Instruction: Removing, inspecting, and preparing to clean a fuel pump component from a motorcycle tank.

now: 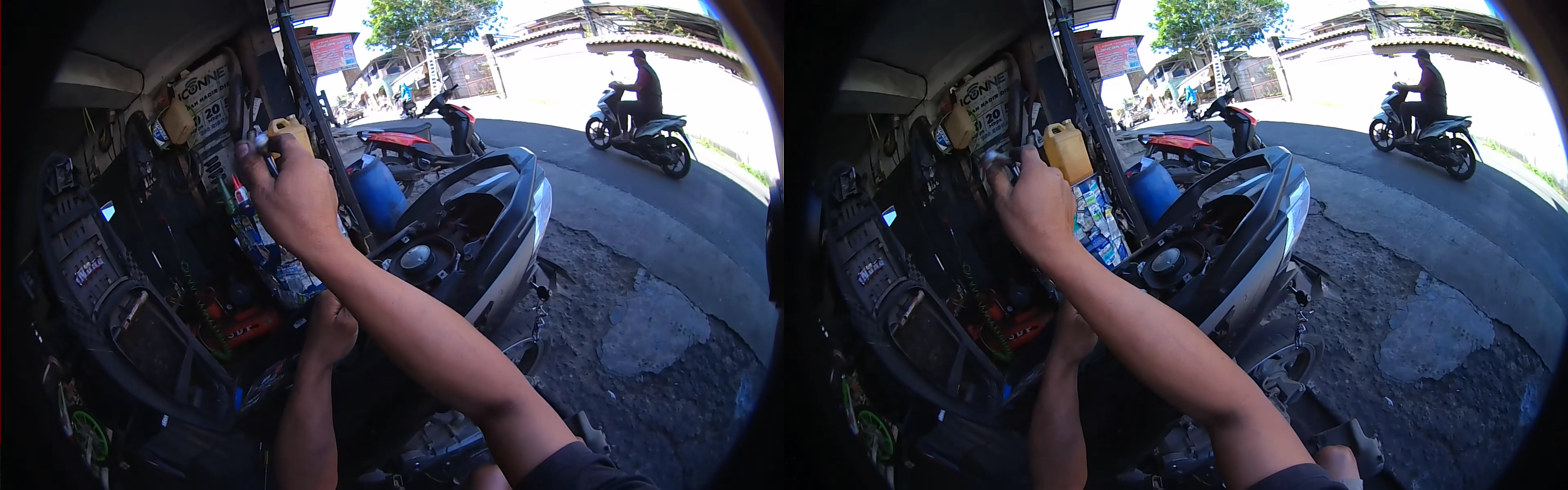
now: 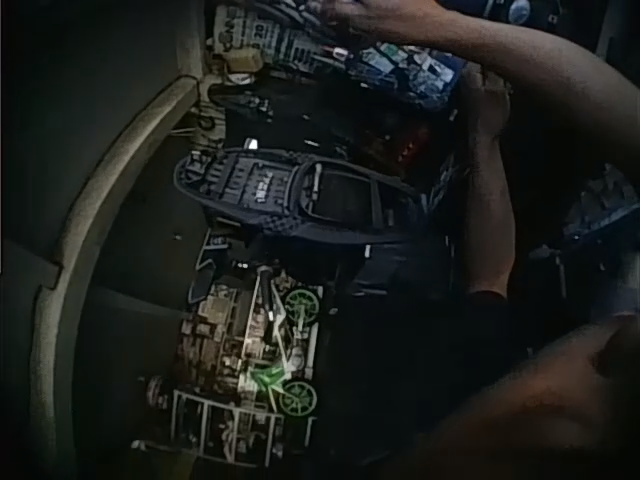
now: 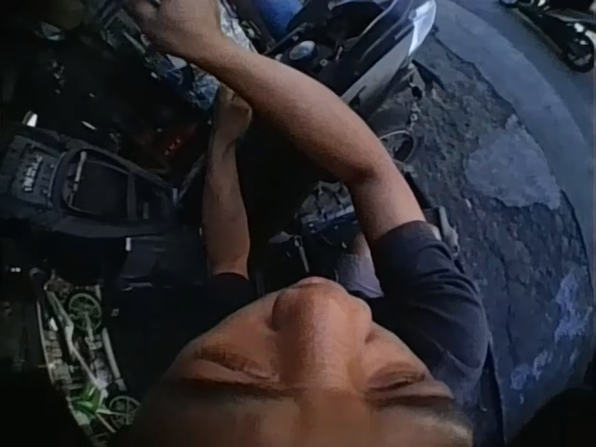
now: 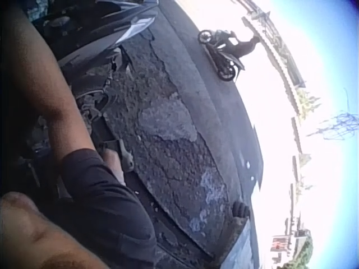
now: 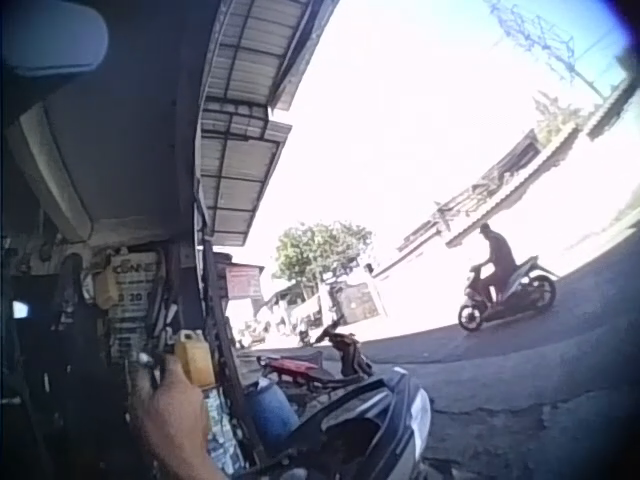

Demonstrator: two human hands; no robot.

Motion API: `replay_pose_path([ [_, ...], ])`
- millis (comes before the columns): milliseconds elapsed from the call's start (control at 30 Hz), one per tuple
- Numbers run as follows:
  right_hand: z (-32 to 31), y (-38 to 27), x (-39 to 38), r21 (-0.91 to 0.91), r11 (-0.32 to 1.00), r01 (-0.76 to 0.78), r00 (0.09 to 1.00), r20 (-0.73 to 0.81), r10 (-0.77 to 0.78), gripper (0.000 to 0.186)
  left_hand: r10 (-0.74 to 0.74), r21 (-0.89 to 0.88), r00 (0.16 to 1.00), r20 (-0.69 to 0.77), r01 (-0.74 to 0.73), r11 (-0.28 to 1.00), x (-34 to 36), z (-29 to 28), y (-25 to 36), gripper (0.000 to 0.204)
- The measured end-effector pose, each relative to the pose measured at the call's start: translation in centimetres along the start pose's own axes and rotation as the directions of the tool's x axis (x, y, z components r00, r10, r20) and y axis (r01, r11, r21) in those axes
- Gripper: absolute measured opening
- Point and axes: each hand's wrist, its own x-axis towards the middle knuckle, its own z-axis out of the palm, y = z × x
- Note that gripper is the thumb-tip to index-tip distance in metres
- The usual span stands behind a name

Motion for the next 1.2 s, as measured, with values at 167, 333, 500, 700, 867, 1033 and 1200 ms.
replay_pose_path([
  [167,-0.9,3.4,3.6,0.354,0.506,-0.786,0.524,0.816,0.244,0.056,-0.178,-0.011,0.984,0.001,0.178,0.984,-0.3,0.4,-0.9,0.033],
  [333,0.6,4.5,1.1,0.323,0.891,-0.318,0.942,0.216,0.258,0.036,-0.164,0.050,0.985,-0.050,0.166,0.985,0.0,0.4,-1.1,0.027],
  [500,-0.2,3.7,-0.4,0.179,0.984,0.004,0.996,0.085,-0.019,0.039,-0.105,0.105,0.986,-0.128,0.119,0.987,0.5,1.5,-0.4,0.019],
  [700,-0.8,3.2,-0.5,0.206,0.965,-0.163,0.980,0.143,0.135,0.033,0.091,0.336,0.972,-0.215,-0.014,0.942,0.8,2.2,-0.1,0.022],
  [867,-1.1,3.7,-0.5,0.272,0.953,-0.132,0.988,0.116,0.104,0.024,-0.222,-0.216,0.975,-0.003,0.216,0.952,-0.4,0.2,-0.9,0.034],
  [1033,-1.6,4.2,-0.3,0.221,0.955,-0.196,0.957,0.255,0.137,0.037,-0.203,-0.131,0.979,-0.022,0.198,0.971,-0.6,0.3,-1.5,0.037],
  [1200,-1.5,4.1,-0.7,0.087,0.995,-0.039,0.975,0.220,0.019,0.037,-0.137,0.171,0.975,-0.176,0.167,0.971,0.0,1.7,-0.7,0.037],
])
